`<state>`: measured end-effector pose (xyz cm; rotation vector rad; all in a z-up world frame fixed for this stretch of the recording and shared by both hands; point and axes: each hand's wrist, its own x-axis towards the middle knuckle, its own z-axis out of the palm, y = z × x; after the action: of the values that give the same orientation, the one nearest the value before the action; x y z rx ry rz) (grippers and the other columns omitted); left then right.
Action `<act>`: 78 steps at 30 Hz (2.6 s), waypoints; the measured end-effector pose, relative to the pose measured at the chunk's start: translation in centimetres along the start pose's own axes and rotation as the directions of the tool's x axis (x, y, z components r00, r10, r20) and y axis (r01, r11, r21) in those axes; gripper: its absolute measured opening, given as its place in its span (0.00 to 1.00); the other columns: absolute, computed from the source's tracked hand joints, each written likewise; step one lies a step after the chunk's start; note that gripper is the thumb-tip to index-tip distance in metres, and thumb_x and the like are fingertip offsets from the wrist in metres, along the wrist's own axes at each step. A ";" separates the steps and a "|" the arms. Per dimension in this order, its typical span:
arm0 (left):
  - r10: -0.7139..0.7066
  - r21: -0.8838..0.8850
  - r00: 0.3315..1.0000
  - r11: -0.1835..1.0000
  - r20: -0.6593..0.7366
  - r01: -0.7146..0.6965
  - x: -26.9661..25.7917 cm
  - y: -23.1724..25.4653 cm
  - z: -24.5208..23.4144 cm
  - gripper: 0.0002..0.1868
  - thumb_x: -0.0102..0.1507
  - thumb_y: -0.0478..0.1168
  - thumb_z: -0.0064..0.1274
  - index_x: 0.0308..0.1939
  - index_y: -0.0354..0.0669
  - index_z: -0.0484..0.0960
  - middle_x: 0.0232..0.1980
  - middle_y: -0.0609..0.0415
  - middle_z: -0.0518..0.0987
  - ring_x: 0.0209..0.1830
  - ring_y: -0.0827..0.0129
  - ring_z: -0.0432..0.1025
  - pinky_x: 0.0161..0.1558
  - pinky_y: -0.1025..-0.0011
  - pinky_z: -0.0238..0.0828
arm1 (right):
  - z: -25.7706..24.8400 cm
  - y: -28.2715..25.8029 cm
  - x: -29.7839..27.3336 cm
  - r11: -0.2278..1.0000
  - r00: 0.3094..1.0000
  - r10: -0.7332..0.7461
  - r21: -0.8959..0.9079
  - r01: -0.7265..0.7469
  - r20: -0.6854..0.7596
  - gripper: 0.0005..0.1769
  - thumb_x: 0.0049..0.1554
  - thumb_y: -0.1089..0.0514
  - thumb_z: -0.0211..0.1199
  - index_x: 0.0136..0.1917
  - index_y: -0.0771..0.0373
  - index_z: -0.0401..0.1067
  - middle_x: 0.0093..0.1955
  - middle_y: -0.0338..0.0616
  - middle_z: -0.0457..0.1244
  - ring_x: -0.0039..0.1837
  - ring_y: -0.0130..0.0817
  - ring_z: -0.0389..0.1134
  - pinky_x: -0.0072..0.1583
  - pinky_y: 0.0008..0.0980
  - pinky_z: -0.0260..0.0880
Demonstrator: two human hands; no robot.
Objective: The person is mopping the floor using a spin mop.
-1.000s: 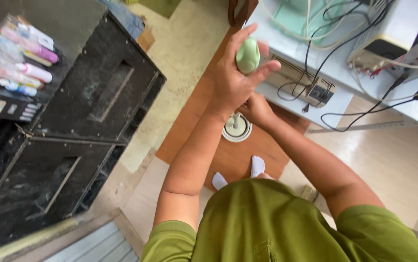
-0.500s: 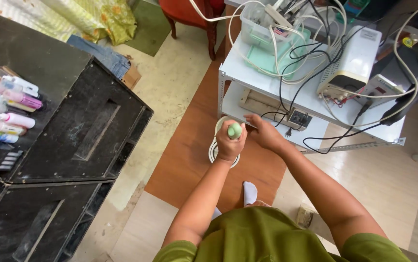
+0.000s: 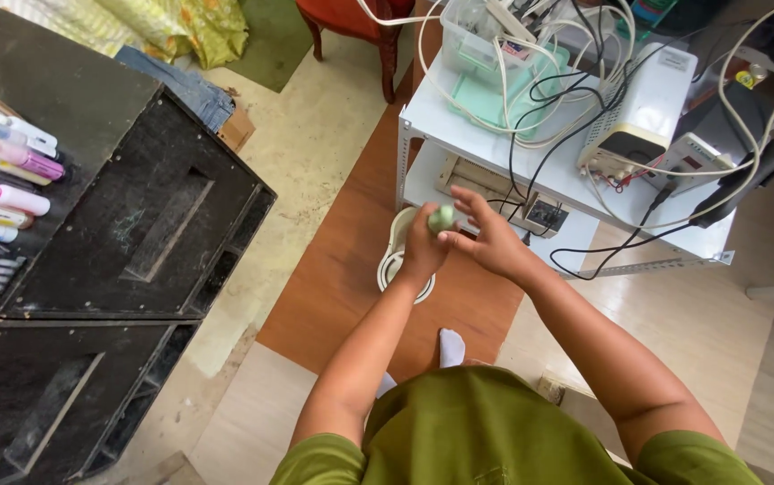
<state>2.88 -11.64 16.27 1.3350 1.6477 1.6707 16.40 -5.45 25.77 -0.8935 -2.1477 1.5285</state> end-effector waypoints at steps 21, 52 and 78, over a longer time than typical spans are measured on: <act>-0.225 0.248 0.969 0.949 0.101 0.195 -8.4 -13.6 0.7 0.29 0.62 0.37 0.57 0.66 0.40 0.68 0.63 0.38 0.73 0.65 0.44 0.67 0.63 0.55 0.66 | 7.3 12.1 2.6 0.899 0.937 -0.346 -0.296 0.322 -0.033 0.13 0.54 0.52 0.65 0.51 0.60 0.73 0.60 0.47 0.72 0.69 0.51 0.66 0.72 0.62 0.52; -0.796 0.318 0.605 0.580 0.024 0.750 -16.8 -14.4 -9.5 0.41 0.63 0.42 0.59 0.77 0.44 0.56 0.63 0.44 0.75 0.56 0.59 0.76 0.58 0.63 0.73 | 2.8 -11.4 2.3 0.682 0.667 -0.729 -0.246 0.689 -0.153 0.10 0.67 0.53 0.64 0.53 0.61 0.69 0.44 0.45 0.68 0.48 0.38 0.71 0.67 0.48 0.71; -0.970 0.014 0.195 0.199 0.146 0.980 -16.3 -48.0 -1.0 0.32 0.69 0.62 0.37 0.71 0.50 0.67 0.66 0.44 0.74 0.57 0.49 0.72 0.53 0.44 0.73 | 12.4 11.2 8.8 0.963 0.927 -0.266 -0.115 0.243 -0.266 0.07 0.62 0.59 0.61 0.50 0.63 0.67 0.42 0.43 0.69 0.41 0.34 0.71 0.46 0.30 0.72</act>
<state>-5.71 -16.53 -33.45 0.0564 1.6791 0.7455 5.57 -5.91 10.36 -0.7664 -2.0367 1.1251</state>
